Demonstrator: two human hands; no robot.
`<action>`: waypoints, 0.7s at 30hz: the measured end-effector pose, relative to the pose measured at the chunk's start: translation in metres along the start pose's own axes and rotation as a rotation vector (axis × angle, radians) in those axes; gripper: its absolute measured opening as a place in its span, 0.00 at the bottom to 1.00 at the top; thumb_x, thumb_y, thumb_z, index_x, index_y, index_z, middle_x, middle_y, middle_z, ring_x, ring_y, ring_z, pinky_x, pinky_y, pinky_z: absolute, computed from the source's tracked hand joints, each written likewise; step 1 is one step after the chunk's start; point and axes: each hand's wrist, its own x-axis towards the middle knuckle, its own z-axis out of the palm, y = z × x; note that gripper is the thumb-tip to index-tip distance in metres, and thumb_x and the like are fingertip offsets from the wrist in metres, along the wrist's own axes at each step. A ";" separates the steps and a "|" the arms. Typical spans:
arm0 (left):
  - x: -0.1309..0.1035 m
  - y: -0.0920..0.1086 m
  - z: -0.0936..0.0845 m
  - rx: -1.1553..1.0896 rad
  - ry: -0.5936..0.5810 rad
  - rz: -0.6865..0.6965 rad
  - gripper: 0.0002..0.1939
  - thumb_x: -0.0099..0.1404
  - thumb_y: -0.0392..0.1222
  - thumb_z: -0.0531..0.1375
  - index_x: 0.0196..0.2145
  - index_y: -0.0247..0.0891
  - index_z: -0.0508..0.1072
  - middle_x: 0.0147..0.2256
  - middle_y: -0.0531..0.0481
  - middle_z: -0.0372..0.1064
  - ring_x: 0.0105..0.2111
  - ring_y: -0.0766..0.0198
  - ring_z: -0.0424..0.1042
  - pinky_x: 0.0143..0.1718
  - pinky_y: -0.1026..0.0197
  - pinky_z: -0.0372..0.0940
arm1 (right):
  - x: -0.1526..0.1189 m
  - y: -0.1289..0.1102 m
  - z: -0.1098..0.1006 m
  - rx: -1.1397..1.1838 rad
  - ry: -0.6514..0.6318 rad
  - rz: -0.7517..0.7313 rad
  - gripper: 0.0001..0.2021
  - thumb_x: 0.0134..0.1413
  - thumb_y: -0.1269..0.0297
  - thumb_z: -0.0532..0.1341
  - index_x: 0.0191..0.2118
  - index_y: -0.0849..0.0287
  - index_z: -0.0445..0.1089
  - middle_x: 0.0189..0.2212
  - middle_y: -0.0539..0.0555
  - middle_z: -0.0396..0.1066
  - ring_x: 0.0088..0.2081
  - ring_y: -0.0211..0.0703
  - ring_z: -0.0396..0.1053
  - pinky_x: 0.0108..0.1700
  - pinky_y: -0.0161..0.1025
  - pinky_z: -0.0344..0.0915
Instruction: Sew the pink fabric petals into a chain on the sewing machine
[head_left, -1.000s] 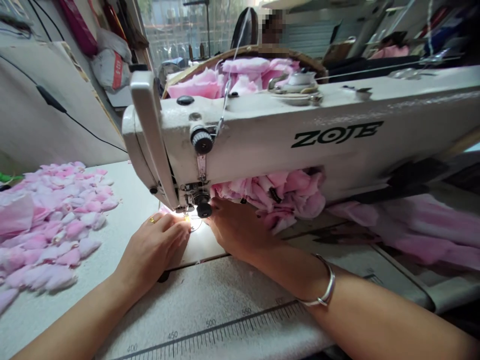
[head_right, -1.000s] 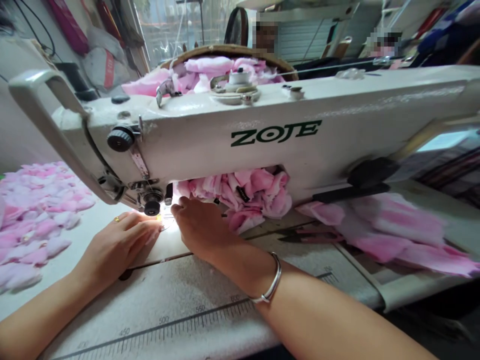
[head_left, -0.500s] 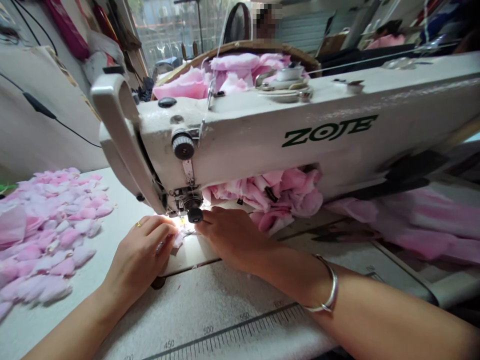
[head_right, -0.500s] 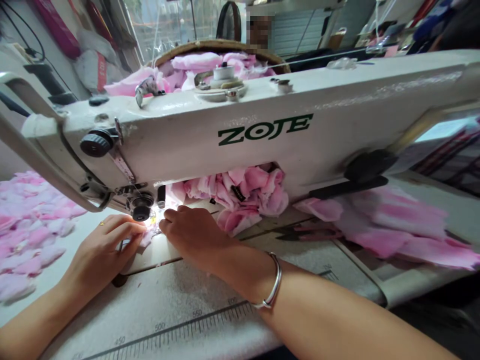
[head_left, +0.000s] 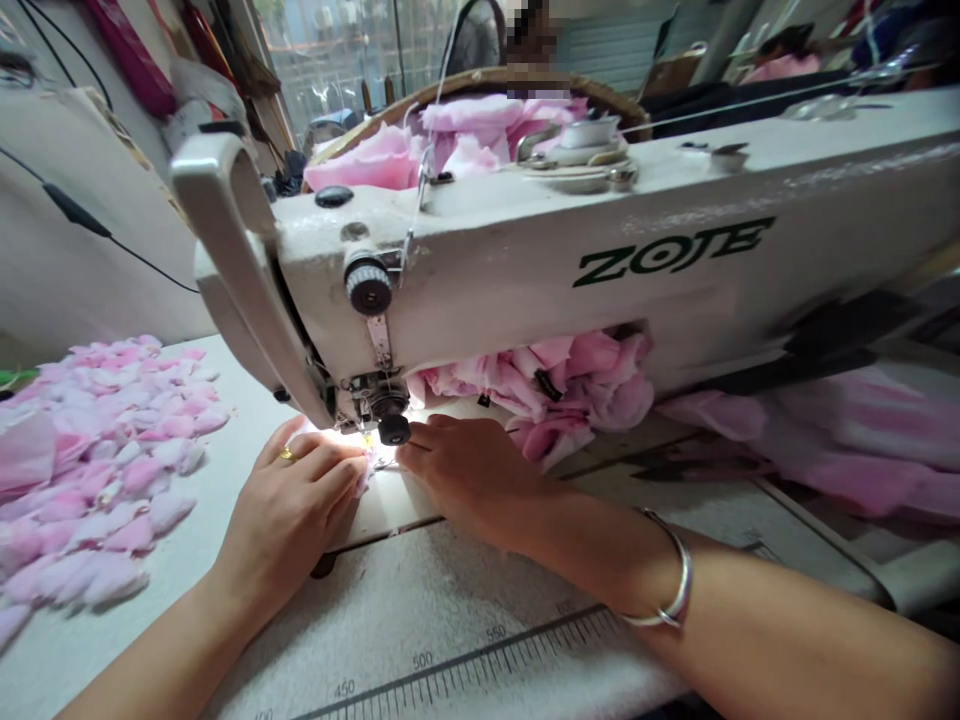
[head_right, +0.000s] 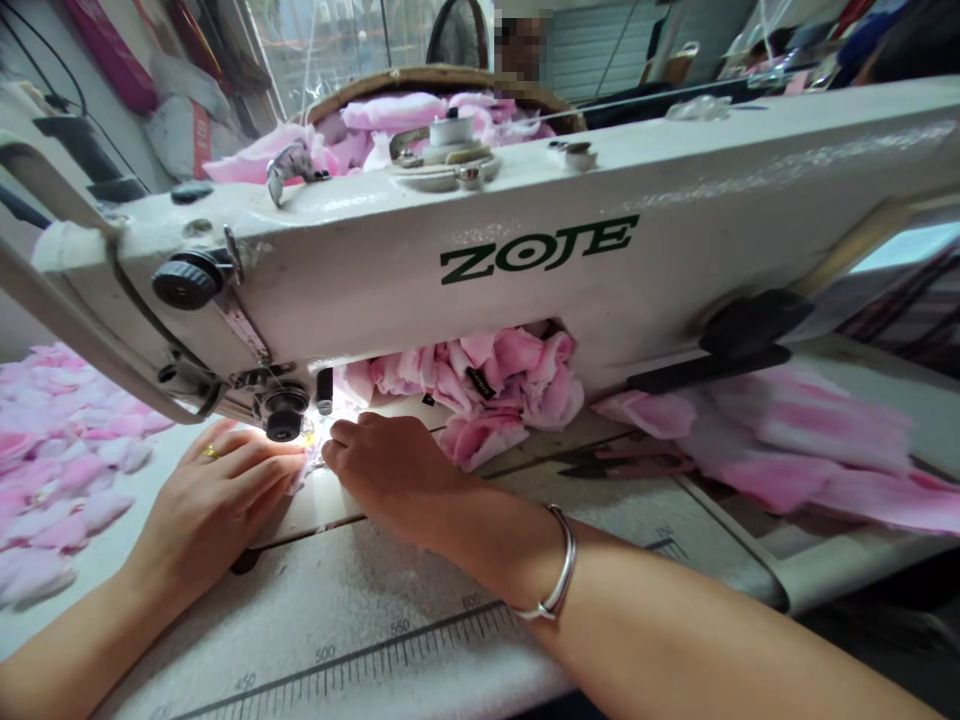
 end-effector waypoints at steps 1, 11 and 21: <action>0.000 0.000 0.000 -0.012 -0.009 -0.002 0.07 0.69 0.37 0.54 0.41 0.42 0.72 0.42 0.55 0.74 0.40 0.60 0.67 0.55 0.44 0.56 | 0.000 0.000 0.000 0.005 -0.007 0.002 0.08 0.54 0.77 0.58 0.34 0.57 0.70 0.30 0.51 0.72 0.34 0.44 0.66 0.22 0.39 0.49; -0.005 0.000 0.001 -0.185 -0.056 -0.033 0.11 0.70 0.38 0.52 0.47 0.40 0.71 0.46 0.51 0.73 0.43 0.60 0.66 0.48 0.53 0.63 | 0.002 0.006 0.003 0.131 0.048 0.178 0.07 0.60 0.68 0.57 0.34 0.58 0.71 0.33 0.51 0.71 0.34 0.40 0.67 0.28 0.37 0.52; -0.003 0.010 0.001 -0.213 -0.105 -0.109 0.12 0.71 0.37 0.50 0.45 0.39 0.71 0.42 0.46 0.69 0.39 0.59 0.63 0.40 0.54 0.64 | 0.007 0.002 0.007 -0.047 0.006 0.130 0.07 0.60 0.71 0.56 0.34 0.57 0.71 0.34 0.51 0.72 0.32 0.42 0.68 0.24 0.39 0.47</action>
